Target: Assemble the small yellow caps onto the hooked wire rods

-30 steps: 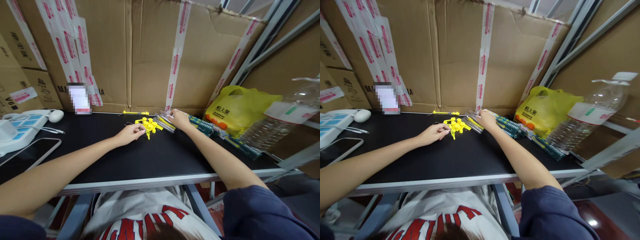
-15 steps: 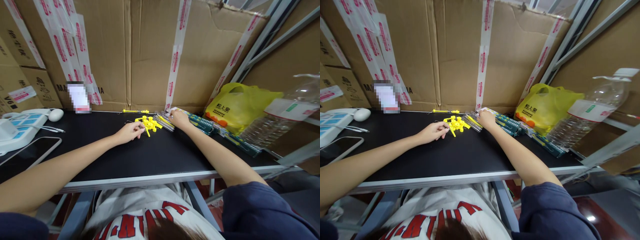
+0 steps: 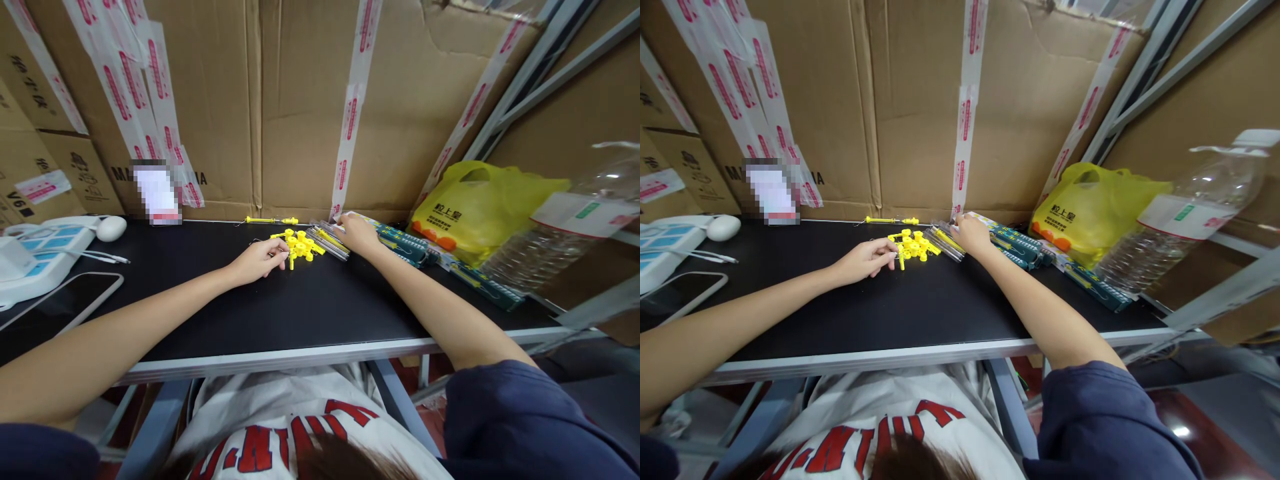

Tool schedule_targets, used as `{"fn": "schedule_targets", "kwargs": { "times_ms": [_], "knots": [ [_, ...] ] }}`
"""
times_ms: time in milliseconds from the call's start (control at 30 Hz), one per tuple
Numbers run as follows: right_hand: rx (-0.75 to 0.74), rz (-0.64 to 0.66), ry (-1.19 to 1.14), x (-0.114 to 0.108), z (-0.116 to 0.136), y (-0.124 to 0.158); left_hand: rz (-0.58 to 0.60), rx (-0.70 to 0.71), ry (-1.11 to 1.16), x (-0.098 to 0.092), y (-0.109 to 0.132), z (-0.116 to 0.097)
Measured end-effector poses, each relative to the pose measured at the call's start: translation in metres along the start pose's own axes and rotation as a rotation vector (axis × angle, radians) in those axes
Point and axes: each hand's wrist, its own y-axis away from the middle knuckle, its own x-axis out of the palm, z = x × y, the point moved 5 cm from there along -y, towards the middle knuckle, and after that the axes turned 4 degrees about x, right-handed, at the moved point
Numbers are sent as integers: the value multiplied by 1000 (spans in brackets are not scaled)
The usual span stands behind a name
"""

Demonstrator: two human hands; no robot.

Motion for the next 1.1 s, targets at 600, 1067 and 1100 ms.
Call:
{"fn": "schedule_targets", "kwargs": {
  "times_ms": [600, 1067, 1100],
  "knots": [
    [-558, 322, -986, 0, 105, 64, -68, 50, 1, -7, -1, -5],
    [-485, 285, -1090, 0, 101, 63, -90, 118, -158, -9, 1, -6],
    [-472, 291, -1107, 0, 100, 63, -88, 125, -159, -10, 1, -7]
  ]
}}
